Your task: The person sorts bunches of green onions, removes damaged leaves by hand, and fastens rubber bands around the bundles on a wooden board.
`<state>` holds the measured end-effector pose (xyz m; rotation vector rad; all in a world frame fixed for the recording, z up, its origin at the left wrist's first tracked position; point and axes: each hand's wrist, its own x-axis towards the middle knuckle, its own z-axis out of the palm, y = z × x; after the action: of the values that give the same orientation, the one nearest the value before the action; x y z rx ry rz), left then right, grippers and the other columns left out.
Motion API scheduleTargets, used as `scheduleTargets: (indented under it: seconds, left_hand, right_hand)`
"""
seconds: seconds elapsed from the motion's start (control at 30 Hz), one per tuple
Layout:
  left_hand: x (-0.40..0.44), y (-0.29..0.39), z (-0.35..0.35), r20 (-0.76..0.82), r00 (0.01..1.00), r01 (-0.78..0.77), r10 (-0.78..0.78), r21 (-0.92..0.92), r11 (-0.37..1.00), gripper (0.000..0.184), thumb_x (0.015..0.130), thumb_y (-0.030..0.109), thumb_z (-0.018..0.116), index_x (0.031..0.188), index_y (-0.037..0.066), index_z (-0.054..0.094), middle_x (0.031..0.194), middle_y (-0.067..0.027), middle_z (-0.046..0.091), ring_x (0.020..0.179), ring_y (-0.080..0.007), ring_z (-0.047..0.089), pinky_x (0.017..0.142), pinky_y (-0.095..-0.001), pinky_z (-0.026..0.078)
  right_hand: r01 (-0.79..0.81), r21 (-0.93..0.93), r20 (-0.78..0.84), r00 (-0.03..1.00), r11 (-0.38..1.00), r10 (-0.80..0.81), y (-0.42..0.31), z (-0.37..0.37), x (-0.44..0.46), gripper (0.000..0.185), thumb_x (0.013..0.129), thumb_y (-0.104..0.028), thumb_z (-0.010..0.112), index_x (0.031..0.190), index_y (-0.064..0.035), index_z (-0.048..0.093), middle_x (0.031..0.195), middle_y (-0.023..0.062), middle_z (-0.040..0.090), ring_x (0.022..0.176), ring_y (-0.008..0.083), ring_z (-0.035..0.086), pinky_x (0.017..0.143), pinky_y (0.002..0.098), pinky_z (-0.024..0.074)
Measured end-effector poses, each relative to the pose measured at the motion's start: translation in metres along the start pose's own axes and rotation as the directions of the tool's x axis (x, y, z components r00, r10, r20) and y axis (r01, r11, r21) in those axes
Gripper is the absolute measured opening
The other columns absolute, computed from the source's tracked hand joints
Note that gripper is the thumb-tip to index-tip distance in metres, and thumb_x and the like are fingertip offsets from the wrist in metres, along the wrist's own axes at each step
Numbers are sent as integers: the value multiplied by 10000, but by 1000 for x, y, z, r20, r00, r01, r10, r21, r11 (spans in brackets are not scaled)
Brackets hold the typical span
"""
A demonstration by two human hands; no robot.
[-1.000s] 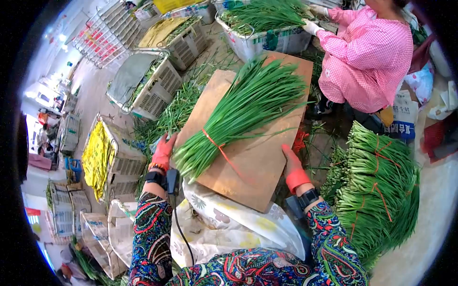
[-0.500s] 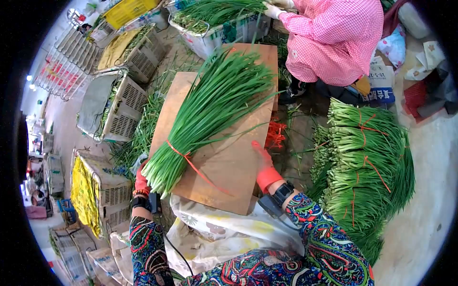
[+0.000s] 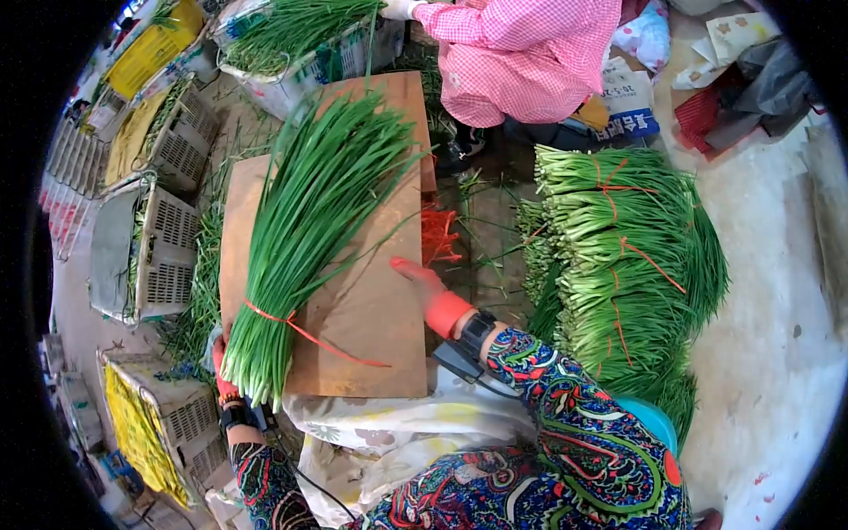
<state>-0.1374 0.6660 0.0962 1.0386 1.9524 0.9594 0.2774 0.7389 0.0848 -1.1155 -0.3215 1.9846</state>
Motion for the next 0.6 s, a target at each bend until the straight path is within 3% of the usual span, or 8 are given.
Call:
scheduleTargets:
  seconds: [0.07,0.13,0.27,0.37,0.4,0.5,0.57,0.6]
  left_hand:
    - [-2,-24,4,-32,999,15,-24,-244,970,447,889,385,468,855,-54,546,713,-98,589,627,-132,473,579,-292,423]
    - [-14,-26,0,-80,997,-14,14,8,1000,483,884,415,467,892,-61,549,751,-103,603,651,-134,494,600,-291,433]
    - [-2,-26,4,15,983,173,-185,-440,881,415,874,377,507,919,-33,554,769,-86,617,662,-128,535,589,-272,454]
    - [-2,-12,1,-1,1000,0,0,-185,983,422,873,390,503,935,-23,564,775,-88,621,647,-139,542,580,-279,457]
    - [5,-24,-1,27,996,91,-87,-310,946,453,870,411,495,947,-30,566,781,-104,622,656,-163,548,600,-298,461]
    - [-12,11,-2,-31,999,37,-35,82,996,502,869,420,488,1040,-47,553,869,-143,622,762,-197,555,702,-311,448]
    - [-10,-11,-21,-25,999,-33,35,89,995,468,884,361,479,1105,-49,529,980,-147,603,871,-203,551,786,-297,426]
    - [-19,7,-25,-27,998,-47,49,94,995,449,889,336,474,1118,-48,523,1023,-149,594,919,-203,546,822,-293,415]
  right_hand:
    - [-85,14,60,995,996,84,-12,6,1,383,806,-320,578,1064,-38,557,984,38,594,891,164,558,807,296,438]
    - [-77,-63,76,994,995,82,-34,25,-7,368,807,-314,579,1045,-33,565,976,38,595,874,155,558,794,292,439]
    - [-83,47,131,988,995,76,-24,10,17,365,807,-312,586,1024,-20,569,969,40,592,854,142,553,779,289,438]
    - [41,-29,81,996,999,-39,-26,14,16,384,802,-320,597,1031,-13,568,974,39,589,855,144,552,775,289,437]
    - [57,-103,78,996,993,-49,-27,18,13,379,826,-309,562,1062,-12,559,1021,37,576,914,136,532,820,282,413]
    - [140,-403,106,989,904,-106,-37,12,5,406,881,-300,476,1170,-17,515,1171,52,527,1083,127,463,942,270,334]
    - [-133,-315,79,983,940,166,-62,22,-21,408,891,-318,425,1183,-47,510,1166,58,533,1129,166,448,971,320,323]
    - [307,-705,370,928,639,-36,-66,-13,-16,444,876,-356,426,1200,-60,492,1196,89,510,1154,195,428,987,334,307]
